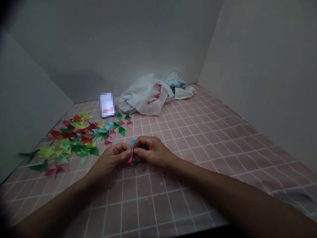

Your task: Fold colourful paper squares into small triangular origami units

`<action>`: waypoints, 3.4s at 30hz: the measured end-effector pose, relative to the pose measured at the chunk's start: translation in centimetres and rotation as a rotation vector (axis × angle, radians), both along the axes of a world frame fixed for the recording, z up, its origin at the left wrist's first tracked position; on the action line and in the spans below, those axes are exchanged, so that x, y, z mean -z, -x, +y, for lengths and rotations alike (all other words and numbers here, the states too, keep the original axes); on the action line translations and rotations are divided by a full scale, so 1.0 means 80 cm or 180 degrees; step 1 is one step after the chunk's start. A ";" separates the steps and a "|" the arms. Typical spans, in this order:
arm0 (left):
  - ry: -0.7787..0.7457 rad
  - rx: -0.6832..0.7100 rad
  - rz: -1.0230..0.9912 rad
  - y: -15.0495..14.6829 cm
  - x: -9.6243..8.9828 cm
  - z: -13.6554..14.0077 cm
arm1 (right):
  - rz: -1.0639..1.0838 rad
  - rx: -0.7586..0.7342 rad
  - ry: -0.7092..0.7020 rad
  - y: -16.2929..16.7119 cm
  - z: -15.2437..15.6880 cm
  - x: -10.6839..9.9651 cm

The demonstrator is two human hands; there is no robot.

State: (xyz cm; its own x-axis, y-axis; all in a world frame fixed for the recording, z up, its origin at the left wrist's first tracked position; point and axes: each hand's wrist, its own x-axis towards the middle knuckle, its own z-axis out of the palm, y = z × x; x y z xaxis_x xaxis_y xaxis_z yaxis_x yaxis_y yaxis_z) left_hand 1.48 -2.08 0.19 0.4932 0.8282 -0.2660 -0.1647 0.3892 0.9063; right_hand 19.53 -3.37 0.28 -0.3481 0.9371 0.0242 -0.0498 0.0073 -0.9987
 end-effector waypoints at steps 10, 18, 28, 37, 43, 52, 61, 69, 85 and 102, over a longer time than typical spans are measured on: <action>0.0364 -0.0038 -0.0142 0.002 0.003 -0.001 | 0.0174 -0.0070 0.0200 0.001 0.000 -0.001; -0.0147 -0.0028 0.0138 0.000 -0.002 0.001 | 0.0057 -0.0143 0.0135 0.000 0.001 0.000; -0.0476 -0.0037 0.0367 -0.001 0.002 0.001 | -0.0376 -0.0016 -0.0380 0.000 -0.003 -0.001; -0.0554 0.0111 0.0447 -0.001 0.000 0.000 | -0.0922 0.0149 -0.0848 -0.001 -0.004 -0.004; -0.0643 0.0069 0.0446 0.000 0.000 -0.001 | -0.0837 0.0035 -0.0614 -0.003 -0.003 0.000; -0.0833 0.0221 0.0664 0.001 0.000 -0.003 | -0.1223 0.0318 -0.0766 0.002 -0.005 -0.004; -0.1583 0.0385 0.1372 0.007 -0.013 -0.002 | -0.0824 0.0073 -0.0544 0.000 -0.004 -0.004; -0.0648 0.0373 0.0696 0.004 0.000 -0.001 | -0.1165 0.0616 -0.0939 0.004 -0.010 -0.006; -0.1721 0.0528 0.1220 0.007 -0.014 -0.005 | -0.1724 0.0201 -0.1794 0.002 -0.011 0.005; -0.2709 0.0290 0.1500 0.009 -0.017 -0.004 | -0.1795 0.0024 -0.1838 0.000 -0.006 0.010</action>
State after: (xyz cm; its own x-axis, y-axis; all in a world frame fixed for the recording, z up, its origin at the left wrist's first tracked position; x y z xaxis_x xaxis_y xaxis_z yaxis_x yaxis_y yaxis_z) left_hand 0.78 -2.41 1.53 0.5612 0.7988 0.2168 0.2849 -0.4323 0.8555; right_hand 19.50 -3.85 -0.49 -0.4461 0.8327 0.3281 0.4626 0.5283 -0.7120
